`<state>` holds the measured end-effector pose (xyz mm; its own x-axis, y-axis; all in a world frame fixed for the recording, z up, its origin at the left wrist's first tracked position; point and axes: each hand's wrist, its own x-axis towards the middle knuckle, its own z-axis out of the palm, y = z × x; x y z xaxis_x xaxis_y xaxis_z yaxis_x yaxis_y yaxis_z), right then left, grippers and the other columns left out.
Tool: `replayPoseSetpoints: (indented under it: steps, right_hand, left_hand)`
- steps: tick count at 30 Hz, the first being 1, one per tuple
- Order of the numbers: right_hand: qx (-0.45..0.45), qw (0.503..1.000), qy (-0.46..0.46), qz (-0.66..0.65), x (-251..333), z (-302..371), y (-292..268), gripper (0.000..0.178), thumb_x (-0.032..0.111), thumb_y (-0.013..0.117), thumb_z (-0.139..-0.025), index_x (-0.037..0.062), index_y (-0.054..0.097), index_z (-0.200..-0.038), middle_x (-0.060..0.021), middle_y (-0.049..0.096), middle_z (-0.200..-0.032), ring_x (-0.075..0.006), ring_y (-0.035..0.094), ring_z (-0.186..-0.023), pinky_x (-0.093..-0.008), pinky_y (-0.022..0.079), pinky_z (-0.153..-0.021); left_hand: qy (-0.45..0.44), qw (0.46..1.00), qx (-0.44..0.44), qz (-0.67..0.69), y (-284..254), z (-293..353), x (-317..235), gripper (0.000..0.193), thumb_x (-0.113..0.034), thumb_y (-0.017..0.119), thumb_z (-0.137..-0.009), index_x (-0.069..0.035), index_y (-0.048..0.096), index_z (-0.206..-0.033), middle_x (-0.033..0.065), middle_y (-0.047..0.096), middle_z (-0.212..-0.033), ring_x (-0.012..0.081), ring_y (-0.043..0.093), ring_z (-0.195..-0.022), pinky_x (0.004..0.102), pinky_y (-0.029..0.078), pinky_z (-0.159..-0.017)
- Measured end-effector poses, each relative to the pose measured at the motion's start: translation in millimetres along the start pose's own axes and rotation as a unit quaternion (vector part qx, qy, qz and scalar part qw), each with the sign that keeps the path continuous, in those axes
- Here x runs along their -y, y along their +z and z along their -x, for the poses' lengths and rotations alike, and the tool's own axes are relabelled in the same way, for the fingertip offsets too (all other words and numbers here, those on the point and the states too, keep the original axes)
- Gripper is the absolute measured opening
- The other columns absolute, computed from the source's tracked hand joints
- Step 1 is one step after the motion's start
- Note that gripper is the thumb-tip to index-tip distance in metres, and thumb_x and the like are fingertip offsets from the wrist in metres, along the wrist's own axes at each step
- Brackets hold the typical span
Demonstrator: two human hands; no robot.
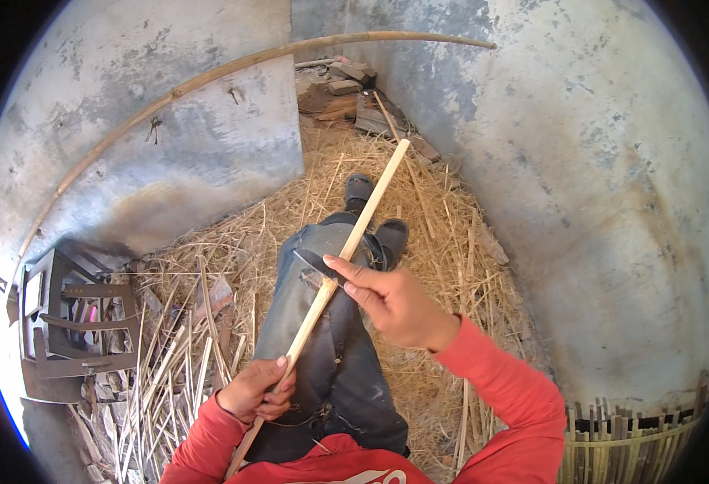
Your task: The person whittles and shapes a long thin piece of wood using a small knife, shaving off thin layers to smooth and taper the surface.
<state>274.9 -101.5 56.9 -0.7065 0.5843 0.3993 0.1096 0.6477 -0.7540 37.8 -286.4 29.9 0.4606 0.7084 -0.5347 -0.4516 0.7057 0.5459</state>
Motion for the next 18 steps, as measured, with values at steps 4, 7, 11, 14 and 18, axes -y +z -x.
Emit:
replayPoseSetpoints:
  steps: [4,7,11,14,18]
  right_hand:
    - [0.030,0.926,0.259,-0.273,20,-2,-28,0.051,0.008,0.061,-0.100,0.0051,0.051,-0.150,-0.0152,0.075,-0.116,-0.0205,0.073,-0.101,-0.0306,0.055,-0.085]
    - [-0.052,0.989,0.125,-0.066,22,-8,-22,0.057,0.009,0.067,-0.097,0.0049,0.050,-0.151,-0.0145,0.074,-0.121,-0.0171,0.072,-0.098,-0.0282,0.054,-0.082]
    - [-0.037,0.991,0.114,0.058,44,-18,-22,0.067,0.009,0.075,-0.089,0.0048,0.050,-0.151,-0.0188,0.072,-0.123,-0.0111,0.072,-0.081,-0.0269,0.054,-0.067]
    - [-0.108,0.993,0.035,0.036,35,-23,-11,0.069,0.003,0.076,-0.086,0.0057,0.051,-0.150,-0.0192,0.072,-0.120,-0.0133,0.073,-0.078,-0.0275,0.055,-0.067]
    - [-0.151,0.988,0.031,0.020,40,-26,-6,0.070,-0.004,0.073,-0.083,0.0065,0.053,-0.149,-0.0154,0.075,-0.112,-0.0167,0.069,-0.071,-0.0285,0.054,-0.063]
  left_hand:
    - [0.034,0.994,-0.057,-0.086,10,-4,-3,0.046,-0.044,0.039,-0.112,-0.006,0.053,-0.088,-0.0022,0.034,-0.058,0.0070,0.030,-0.043,0.0244,0.024,-0.041]
    - [0.058,0.988,-0.065,-0.126,9,-8,0,0.047,-0.042,0.037,-0.113,-0.004,0.054,-0.092,-0.0031,0.038,-0.059,0.0069,0.033,-0.044,0.0240,0.028,-0.042]
    - [0.078,0.980,-0.097,-0.153,10,-8,3,0.044,-0.038,0.038,-0.113,-0.004,0.055,-0.091,-0.0023,0.042,-0.059,0.0062,0.035,-0.046,0.0239,0.030,-0.043]
    - [0.112,0.968,-0.119,-0.191,16,-10,4,0.042,-0.036,0.040,-0.113,-0.004,0.056,-0.091,-0.0021,0.043,-0.059,0.0056,0.036,-0.046,0.0237,0.030,-0.043]
    - [0.127,0.962,-0.126,-0.206,20,-9,-1,0.041,-0.035,0.041,-0.113,-0.004,0.056,-0.090,-0.0025,0.043,-0.060,0.0054,0.035,-0.046,0.0235,0.030,-0.043]
